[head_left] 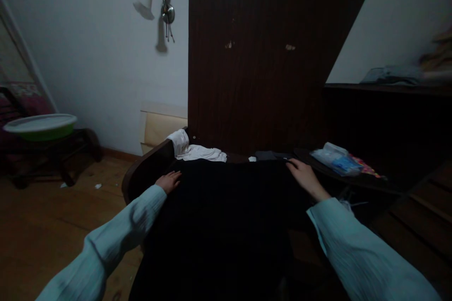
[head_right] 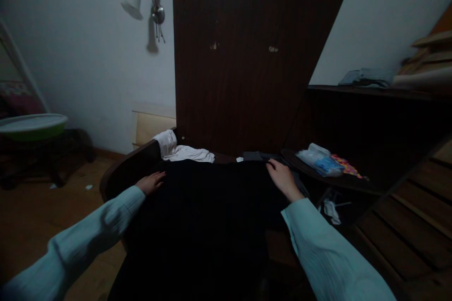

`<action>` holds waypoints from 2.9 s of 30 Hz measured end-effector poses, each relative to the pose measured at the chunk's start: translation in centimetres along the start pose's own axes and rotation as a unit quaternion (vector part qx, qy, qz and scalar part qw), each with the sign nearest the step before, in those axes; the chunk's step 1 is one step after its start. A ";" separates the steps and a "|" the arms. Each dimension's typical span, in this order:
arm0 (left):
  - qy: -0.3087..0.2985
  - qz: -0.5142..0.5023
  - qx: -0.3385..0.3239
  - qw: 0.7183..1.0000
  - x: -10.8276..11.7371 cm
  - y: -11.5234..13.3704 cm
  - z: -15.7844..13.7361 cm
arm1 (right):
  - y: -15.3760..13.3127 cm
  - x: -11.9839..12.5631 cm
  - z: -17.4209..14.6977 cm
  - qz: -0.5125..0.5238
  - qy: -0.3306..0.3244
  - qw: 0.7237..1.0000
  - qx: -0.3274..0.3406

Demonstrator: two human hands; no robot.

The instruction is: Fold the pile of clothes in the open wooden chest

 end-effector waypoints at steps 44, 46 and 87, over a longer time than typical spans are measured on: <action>-0.109 -0.410 0.009 0.905 -3.0 21.3 5.5 | -2.2 -5.7 -16.7 0.217 -0.103 0.965 0.103; -0.100 -0.424 -0.002 0.900 -2.4 21.4 6.2 | -1.8 -5.6 -16.5 0.212 -0.061 0.973 0.074; -0.020 -0.315 -0.249 0.916 -1.8 26.7 8.1 | 1.0 -8.6 -13.0 0.206 -0.164 0.965 -0.014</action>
Point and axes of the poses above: each hand's wrist, its own z-axis towards the middle knuckle, its own x-axis out of the back of the hand, y = z × x, the point moved 4 cm from there along z, towards the middle knuckle, and after that the axes turned 6 degrees about x, right-handed, at the moved point
